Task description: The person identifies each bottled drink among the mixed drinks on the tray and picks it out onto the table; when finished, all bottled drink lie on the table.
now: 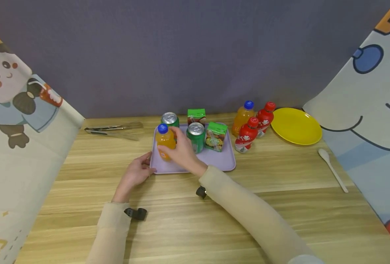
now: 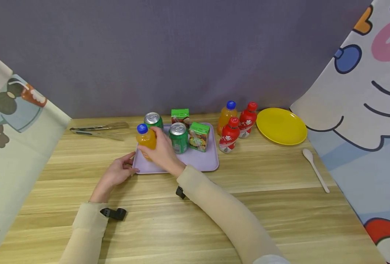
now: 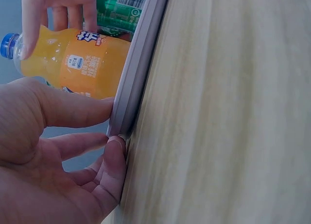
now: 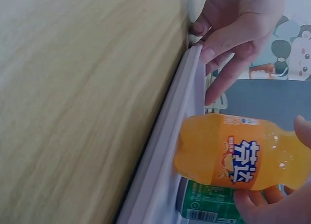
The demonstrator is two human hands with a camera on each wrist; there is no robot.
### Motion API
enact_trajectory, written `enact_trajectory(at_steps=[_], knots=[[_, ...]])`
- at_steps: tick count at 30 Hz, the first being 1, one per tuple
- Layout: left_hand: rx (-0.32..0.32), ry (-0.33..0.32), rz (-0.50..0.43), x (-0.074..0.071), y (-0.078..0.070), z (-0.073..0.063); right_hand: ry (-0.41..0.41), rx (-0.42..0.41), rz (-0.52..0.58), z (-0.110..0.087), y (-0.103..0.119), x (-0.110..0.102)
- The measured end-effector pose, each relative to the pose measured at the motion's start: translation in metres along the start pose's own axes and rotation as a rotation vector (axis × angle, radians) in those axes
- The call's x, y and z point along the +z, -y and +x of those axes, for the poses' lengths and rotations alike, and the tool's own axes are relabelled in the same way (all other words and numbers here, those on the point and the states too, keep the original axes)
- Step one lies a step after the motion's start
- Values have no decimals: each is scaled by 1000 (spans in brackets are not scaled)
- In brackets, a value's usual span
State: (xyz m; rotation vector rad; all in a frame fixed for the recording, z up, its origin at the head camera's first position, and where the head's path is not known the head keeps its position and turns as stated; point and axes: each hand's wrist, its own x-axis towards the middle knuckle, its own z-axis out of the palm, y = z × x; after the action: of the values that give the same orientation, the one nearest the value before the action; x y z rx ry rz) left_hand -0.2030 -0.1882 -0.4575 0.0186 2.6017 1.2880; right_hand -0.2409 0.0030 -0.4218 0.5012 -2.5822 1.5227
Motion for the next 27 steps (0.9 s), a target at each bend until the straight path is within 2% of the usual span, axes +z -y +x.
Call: enact_trajectory(at_steps=[15,27], knots=[[-17,-9,-2,1,-1,0,-11,36,-3,1,-1,0],[-17,-15,-17,1,-3,-1,12,-36,43,-19,-2,-18]])
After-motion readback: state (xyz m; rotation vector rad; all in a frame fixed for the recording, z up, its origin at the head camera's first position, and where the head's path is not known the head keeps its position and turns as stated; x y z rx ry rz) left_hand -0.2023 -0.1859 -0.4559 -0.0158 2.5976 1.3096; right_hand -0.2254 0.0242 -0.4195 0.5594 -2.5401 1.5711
